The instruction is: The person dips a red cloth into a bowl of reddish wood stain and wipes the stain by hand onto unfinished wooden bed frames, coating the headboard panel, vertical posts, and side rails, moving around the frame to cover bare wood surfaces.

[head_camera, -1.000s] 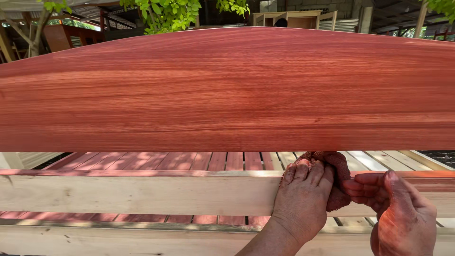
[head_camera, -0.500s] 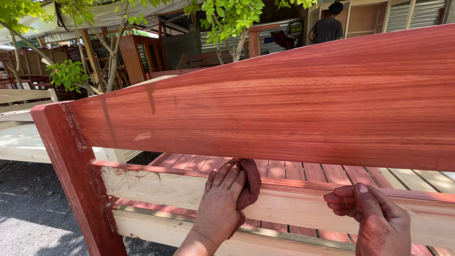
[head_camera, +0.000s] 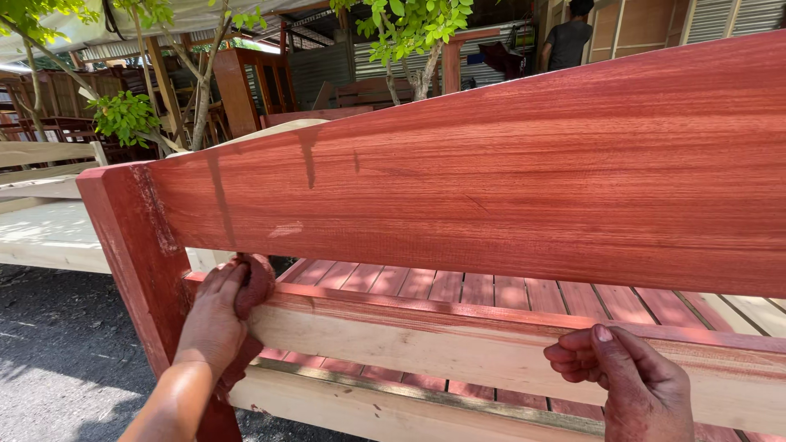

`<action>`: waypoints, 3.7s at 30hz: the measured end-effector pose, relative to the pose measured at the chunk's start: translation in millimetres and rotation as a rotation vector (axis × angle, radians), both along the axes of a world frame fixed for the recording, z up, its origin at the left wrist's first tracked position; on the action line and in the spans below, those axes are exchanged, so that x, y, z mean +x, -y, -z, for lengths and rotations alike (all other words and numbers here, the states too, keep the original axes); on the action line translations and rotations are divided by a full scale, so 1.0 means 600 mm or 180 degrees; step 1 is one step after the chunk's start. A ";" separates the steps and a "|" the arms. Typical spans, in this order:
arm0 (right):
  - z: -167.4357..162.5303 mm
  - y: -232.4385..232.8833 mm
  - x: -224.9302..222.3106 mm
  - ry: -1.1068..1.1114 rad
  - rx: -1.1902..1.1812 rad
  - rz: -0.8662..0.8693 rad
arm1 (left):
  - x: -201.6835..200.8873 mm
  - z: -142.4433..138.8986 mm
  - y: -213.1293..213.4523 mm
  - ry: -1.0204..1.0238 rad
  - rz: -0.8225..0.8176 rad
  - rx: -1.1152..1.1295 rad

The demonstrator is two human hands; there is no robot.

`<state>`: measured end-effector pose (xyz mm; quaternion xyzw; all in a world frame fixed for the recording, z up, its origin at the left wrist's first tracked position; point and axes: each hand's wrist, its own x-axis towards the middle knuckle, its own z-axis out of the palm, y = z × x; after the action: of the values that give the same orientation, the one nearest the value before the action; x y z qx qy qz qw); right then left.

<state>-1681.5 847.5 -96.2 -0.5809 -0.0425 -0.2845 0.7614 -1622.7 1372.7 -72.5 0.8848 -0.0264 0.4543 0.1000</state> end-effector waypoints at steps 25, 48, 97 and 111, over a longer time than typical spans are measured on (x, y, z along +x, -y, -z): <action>-0.004 0.324 -0.083 0.0316 0.0223 0.0263 | -0.078 -0.020 0.553 -0.0322 -0.0327 -0.0394; 0.027 1.144 -0.380 0.0510 0.0084 0.1793 | -0.247 -0.049 1.878 -0.0684 0.1520 0.0726; 0.012 1.276 -0.406 0.0327 -0.0665 0.1618 | -0.193 0.071 2.085 0.0514 0.2918 0.3285; -0.031 1.190 -0.310 0.0721 -0.0480 0.0993 | -0.181 0.074 1.921 0.0273 0.2954 0.3223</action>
<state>-1867.3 133.5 -77.6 -0.6001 -0.0586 -0.4585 0.6529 -1731.1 220.3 -117.0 0.7009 -0.6156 0.3308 -0.1426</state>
